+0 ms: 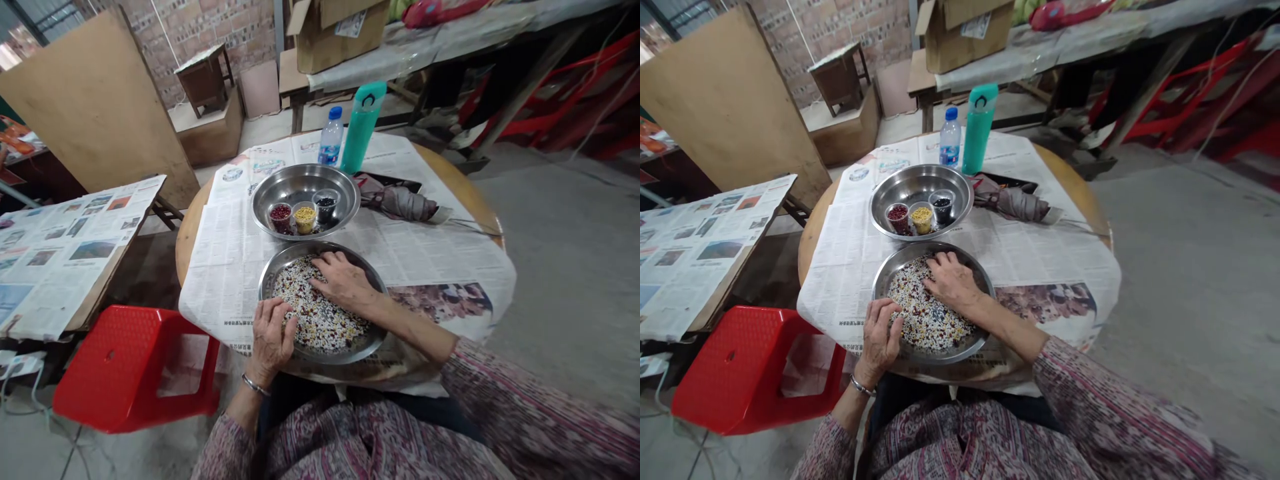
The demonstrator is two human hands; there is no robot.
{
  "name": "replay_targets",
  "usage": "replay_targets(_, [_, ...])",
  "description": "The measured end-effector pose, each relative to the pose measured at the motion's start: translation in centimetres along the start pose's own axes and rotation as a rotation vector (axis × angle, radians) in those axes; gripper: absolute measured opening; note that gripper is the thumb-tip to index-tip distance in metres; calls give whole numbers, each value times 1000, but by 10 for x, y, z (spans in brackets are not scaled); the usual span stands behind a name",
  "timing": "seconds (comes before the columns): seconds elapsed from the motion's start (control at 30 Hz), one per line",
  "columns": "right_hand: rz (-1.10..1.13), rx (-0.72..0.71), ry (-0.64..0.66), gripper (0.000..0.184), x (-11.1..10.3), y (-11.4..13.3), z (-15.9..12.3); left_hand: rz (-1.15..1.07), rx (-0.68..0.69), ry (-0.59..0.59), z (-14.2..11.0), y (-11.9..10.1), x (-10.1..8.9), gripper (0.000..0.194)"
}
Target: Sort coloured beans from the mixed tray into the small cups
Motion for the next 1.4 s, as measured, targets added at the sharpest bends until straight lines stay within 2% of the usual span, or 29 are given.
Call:
replay_targets(0.17, [287,-10,200,23,9,14,5,-3,-5,7,-1,1,1,15])
replay_targets(0.23, [422,-72,232,21,9,23,-5,-21,-23,7,-3,3,2,16])
replay_targets(0.3, [494,-195,233,19,9,36,-21,-47,-40,-22,-5,4,2,20])
replay_targets(0.43, [406,-500,240,13,14,61,-49,-70,-57,-70,-7,5,1,30])
replay_targets(0.5, [293,-563,221,12,16,62,-51,-68,-60,-57,-7,5,2,30])
replay_targets(0.6, [143,-512,156,17,14,45,-39,-74,-54,-40,-6,5,1,29])
replay_targets(0.7, [41,-349,56,24,2,17,-29,-72,-45,-36,-5,4,1,28])
replay_targets(0.8, [-3,-179,-30,24,-12,-6,-31,-69,-44,-33,-5,4,1,27])
replay_targets(0.87, [-16,-111,-27,20,-17,-15,-38,-70,-47,-29,-5,4,1,26])
replay_targets(0.97, [-21,-82,67,26,-12,-20,-53,-68,-49,-27,-6,4,1,25])
replay_targets(1.13, [208,-43,159,19,3,-18,-61,-44,-38,-16,-5,4,1,23])
replay_targets(1.27, [423,-30,209,19,14,3,-49,-45,-33,-11,-4,3,1,22])
replay_targets(1.33, [506,-94,213,20,19,21,-43,-52,-44,-14,-5,3,1,23])
replay_targets(1.4, [535,-235,224,19,24,41,-38,-60,-53,-25,-5,3,1,24])
Point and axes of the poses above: each hand's wrist, its own z-axis towards the middle knuckle, its own x-axis out of the palm, y = z × x, the point moved 3 cm from there along z, towards the middle knuckle, and after that the axes turned 3 degrees about x, right-handed, at the moved point
